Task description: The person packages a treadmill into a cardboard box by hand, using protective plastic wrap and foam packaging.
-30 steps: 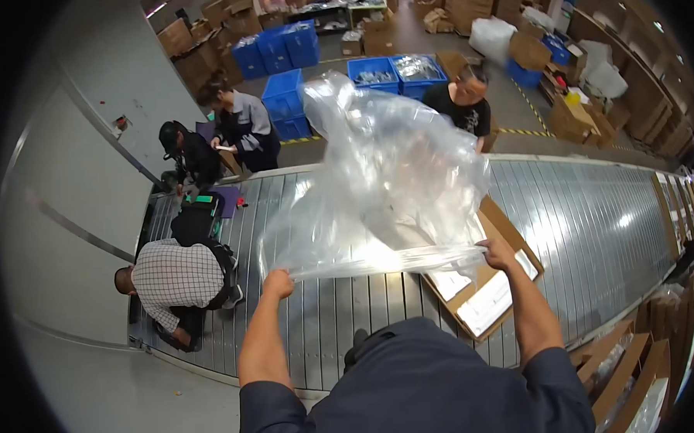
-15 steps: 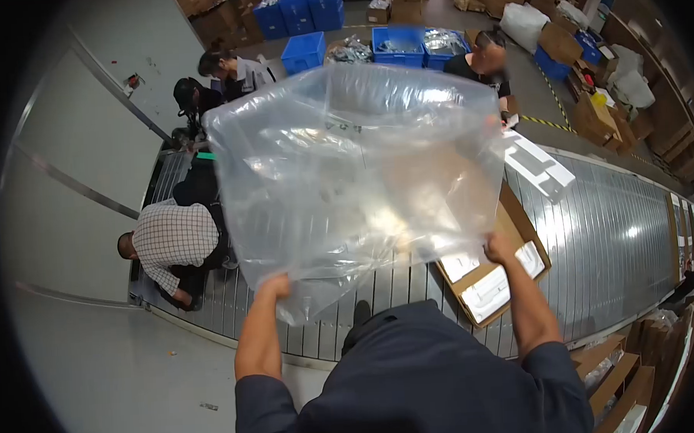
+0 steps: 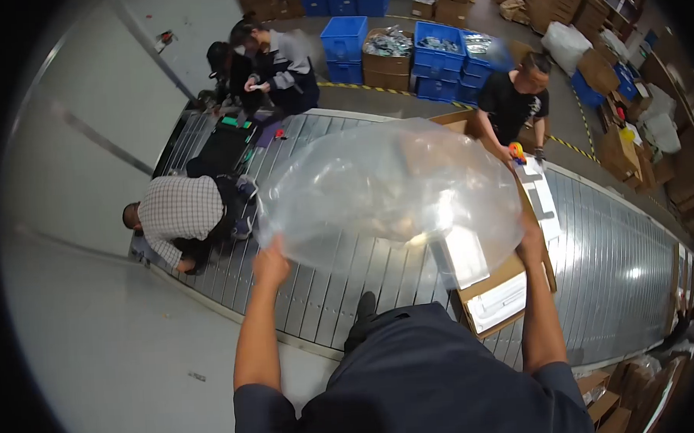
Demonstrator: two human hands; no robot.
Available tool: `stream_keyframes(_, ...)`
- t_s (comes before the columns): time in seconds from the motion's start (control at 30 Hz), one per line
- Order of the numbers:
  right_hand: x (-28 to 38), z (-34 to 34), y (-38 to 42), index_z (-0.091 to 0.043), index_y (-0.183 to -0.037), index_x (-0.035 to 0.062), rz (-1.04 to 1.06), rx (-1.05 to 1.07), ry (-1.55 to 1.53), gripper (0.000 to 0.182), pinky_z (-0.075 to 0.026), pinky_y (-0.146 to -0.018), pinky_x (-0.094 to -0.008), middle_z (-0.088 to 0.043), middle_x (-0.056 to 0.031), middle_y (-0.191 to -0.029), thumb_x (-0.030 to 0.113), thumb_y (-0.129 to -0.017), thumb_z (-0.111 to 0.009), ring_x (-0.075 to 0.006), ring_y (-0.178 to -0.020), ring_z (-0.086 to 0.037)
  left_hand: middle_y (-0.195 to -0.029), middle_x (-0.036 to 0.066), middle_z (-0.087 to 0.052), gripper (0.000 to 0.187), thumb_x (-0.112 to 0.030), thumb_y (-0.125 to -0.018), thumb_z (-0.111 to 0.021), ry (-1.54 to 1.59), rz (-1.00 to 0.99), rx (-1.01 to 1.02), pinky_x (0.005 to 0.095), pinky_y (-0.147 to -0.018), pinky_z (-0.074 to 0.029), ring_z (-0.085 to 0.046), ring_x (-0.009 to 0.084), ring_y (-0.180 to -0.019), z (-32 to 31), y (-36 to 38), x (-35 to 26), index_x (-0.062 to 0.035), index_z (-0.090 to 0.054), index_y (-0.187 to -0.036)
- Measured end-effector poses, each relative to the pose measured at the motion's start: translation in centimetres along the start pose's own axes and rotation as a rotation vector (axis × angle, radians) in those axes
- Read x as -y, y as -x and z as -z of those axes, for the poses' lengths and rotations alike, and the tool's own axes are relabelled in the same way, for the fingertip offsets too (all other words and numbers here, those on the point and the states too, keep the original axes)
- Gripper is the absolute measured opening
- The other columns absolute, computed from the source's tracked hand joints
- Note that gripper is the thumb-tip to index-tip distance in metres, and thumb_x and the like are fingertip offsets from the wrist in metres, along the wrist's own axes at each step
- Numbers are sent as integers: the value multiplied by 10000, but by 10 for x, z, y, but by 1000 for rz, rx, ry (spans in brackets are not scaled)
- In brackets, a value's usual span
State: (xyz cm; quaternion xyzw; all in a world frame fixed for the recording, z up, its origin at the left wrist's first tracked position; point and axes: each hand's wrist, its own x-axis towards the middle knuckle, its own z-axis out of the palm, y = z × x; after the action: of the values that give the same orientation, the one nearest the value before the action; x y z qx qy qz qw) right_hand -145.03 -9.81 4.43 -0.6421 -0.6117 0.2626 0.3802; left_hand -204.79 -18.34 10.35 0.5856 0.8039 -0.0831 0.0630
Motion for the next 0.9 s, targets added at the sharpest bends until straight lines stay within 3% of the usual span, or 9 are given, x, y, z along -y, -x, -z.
stream_keyframes(0.03, -63, -35, 35, -641, -1079, 50, 219, 161, 337, 457, -488, -821, -349, -650, -190, -997, -46, -678, -444, -302, -889, -637, -956, 206, -633, 398, -162, -790, -506, 7, 42, 175, 488, -795, -478, -609, 367, -913, -75, 12, 42, -104, -526, -1183)
stream_keyframes(0.1, -64, -74, 79, -656, -1054, 39, -581, 419, 199, 453, -453, -868, -336, -636, -212, -1020, -34, -656, -451, -301, -973, -600, -979, 197, -636, 235, -150, -792, -513, 112, 195, 250, 446, -822, -480, -595, 349, -955, -209, 48, 136, -51, -669, -938)
stream_keyframes(0.13, -79, -97, 90, -655, -1047, 18, -447, 432, 209, 446, -445, -880, -327, -635, -207, -1031, -31, -655, -446, -306, -1008, -589, -933, 203, -645, 214, -171, -809, -544, -154, -25, 267, 429, -769, -488, -617, 353, -880, -239, 63, 165, -21, -679, -880)
stream_keyframes(0.23, 6, -127, 66, -646, -1049, -10, -336, 397, 7, 454, -458, -802, -300, -642, -178, -1005, -62, -661, -415, -229, -917, -597, -876, 199, -656, 229, -197, -822, -584, 507, 502, -80, 405, -714, -484, -631, 346, -810, -149, 84, 152, -10, -672, -923)
stream_keyframes(0.37, 180, -157, -18, -636, -952, -41, -2, 418, -143, 257, -457, -757, -295, -651, -155, -848, 169, -864, -515, -198, -813, -600, -748, 68, -655, 355, -209, -793, -670, 762, 141, -642, 307, -611, -471, -588, 143, -665, 20, 19, 116, -37, -612, -1097)
stream_keyframes(0.5, 371, -185, -5, -626, -985, 2, 393, 752, -387, 204, -470, -766, -286, -656, -127, -884, 60, -818, -524, -184, -844, -619, -559, -50, -415, 789, -115, -646, -757, 1638, -156, -27, 236, -459, -415, -376, 39, -483, 133, 18, 8, -71, -398, -1348)
stream_keyframes(0.53, 397, -199, 11, -630, -971, 14, 500, 809, -468, 194, -482, -749, -291, -654, -138, -861, 52, -809, -531, -210, -824, -635, -694, -10, -521, 726, -101, -695, -728, 835, -239, 79, 268, -562, -481, -480, 90, -584, 135, 7, -2, -54, -397, -1339)
stream_keyframes(0.6, 440, -214, 33, -633, -988, 55, 687, 905, -599, 230, -504, -681, -304, -650, -145, -810, 65, -768, -569, -271, -735, -646, -729, 6, -522, 678, -120, -716, -704, 646, -369, 120, 275, -594, -477, -486, 107, -621, 91, -2, -11, -48, -406, -1321)
stream_keyframes(0.9, 229, -283, 1, -577, -1141, 87, 248, 888, 357, 437, -469, -785, -436, -624, -183, -987, 281, -760, -671, -358, -918, -590, -889, 81, -529, 489, -207, -811, -599, 595, 396, 284, 311, -737, -457, -512, 182, -789, -158, 141, 218, -22, -446, -1237)
